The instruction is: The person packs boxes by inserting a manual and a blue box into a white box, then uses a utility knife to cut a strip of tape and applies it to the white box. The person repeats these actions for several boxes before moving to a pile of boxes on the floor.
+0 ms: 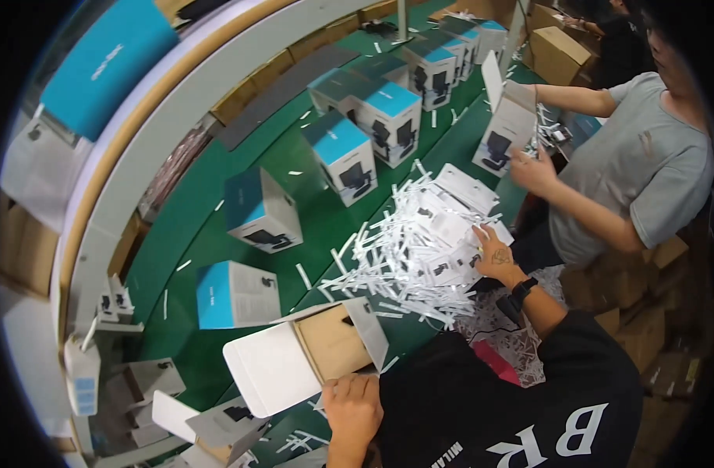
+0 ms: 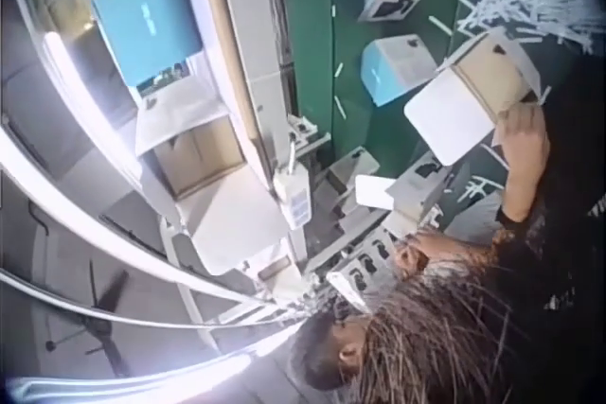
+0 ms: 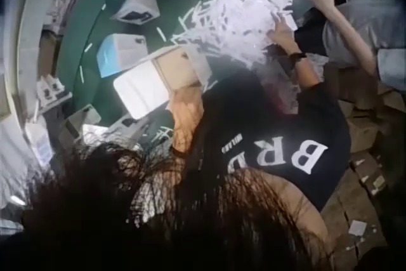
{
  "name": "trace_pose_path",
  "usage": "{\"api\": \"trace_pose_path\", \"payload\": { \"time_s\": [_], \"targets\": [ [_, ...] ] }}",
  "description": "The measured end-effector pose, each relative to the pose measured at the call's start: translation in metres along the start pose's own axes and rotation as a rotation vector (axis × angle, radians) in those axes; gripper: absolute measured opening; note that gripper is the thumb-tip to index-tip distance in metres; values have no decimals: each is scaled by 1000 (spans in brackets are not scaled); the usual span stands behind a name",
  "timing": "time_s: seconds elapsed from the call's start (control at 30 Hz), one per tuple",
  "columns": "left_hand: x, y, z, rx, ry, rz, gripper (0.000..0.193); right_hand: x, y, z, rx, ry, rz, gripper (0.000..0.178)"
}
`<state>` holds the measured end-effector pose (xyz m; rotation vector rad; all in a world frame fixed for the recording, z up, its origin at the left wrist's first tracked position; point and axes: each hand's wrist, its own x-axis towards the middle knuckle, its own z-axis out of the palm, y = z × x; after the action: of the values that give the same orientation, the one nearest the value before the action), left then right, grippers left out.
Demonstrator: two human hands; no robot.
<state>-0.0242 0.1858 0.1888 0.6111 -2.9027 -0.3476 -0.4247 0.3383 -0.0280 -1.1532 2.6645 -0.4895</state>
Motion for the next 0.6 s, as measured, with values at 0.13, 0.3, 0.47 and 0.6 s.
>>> {"api": "trace_pose_path", "payload": {
  "time_s": [0.13, 0.3, 0.47, 0.6],
  "targets": [
    [2, 5, 2, -89, 239, -117, 41, -19, 41, 16, -144, -135, 46, 71],
    [-42, -5, 23, 18, 722, -383, 81, -28, 51, 14, -128, -207, -58, 49],
    [-53, -11, 59, -246, 847, -858, 125, -25, -12, -25, 7, 125, -330, 27],
    [-37, -22, 59, -1178, 1074, -834, 130, -33, -153, -107, 465, 241, -720, 42]
  ]
}}
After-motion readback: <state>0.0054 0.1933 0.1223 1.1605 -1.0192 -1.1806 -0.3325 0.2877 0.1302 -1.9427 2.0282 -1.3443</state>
